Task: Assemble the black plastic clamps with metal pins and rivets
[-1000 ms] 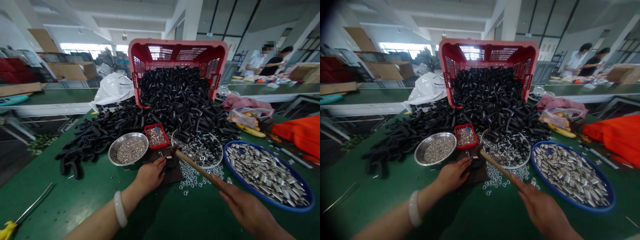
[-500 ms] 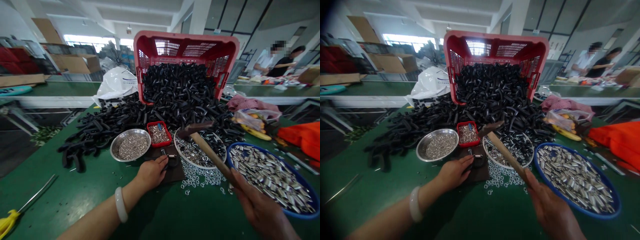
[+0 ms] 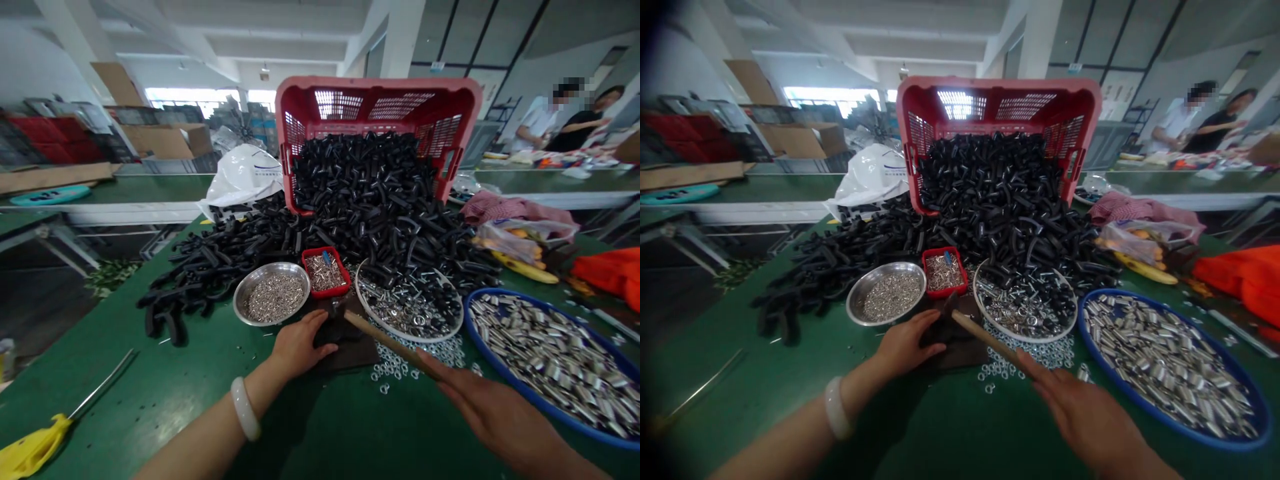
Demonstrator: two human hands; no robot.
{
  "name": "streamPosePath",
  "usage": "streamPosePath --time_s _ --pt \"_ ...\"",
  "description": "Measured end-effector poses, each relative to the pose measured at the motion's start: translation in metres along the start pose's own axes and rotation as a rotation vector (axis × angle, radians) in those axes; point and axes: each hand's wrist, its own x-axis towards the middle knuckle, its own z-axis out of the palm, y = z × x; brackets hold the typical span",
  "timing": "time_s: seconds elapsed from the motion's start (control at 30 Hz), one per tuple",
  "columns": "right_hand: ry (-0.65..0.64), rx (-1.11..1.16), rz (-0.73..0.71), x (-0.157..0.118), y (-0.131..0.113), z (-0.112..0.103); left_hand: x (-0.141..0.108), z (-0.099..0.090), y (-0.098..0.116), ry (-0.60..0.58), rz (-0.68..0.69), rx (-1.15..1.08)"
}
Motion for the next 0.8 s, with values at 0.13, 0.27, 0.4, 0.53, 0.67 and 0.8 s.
streamPosePath --time_s 0.13,0.27,0.4,0.53,0.67,0.8 --pt "0.013 -0.006 0.022 0.003 0.005 0.003 0.002 0.0 -0.002 0.017 0.025 -0.007" --pt "-0.078 -0.096 0.005 0.006 0.009 0.002 0.004 0.0 -0.003 0.005 0.004 -0.009" --pt "-0.021 -0.066 -0.006 0.003 0.006 0.001 0.003 -0.002 -0.002 -0.03 -0.015 -0.014" --pt "-0.088 -0.006 0.076 -0.003 0.004 0.008 0.007 -0.003 0.002 -0.033 -0.038 -0.011" --pt "-0.225 0.214 0.283 0.005 0.014 -0.003 0.0 -0.009 0.009 -0.05 -0.044 0.016" --pt "-0.136 0.575 0.699 0.007 0.039 -0.019 -0.05 -0.012 -0.01 -0.012 -0.183 -0.014"
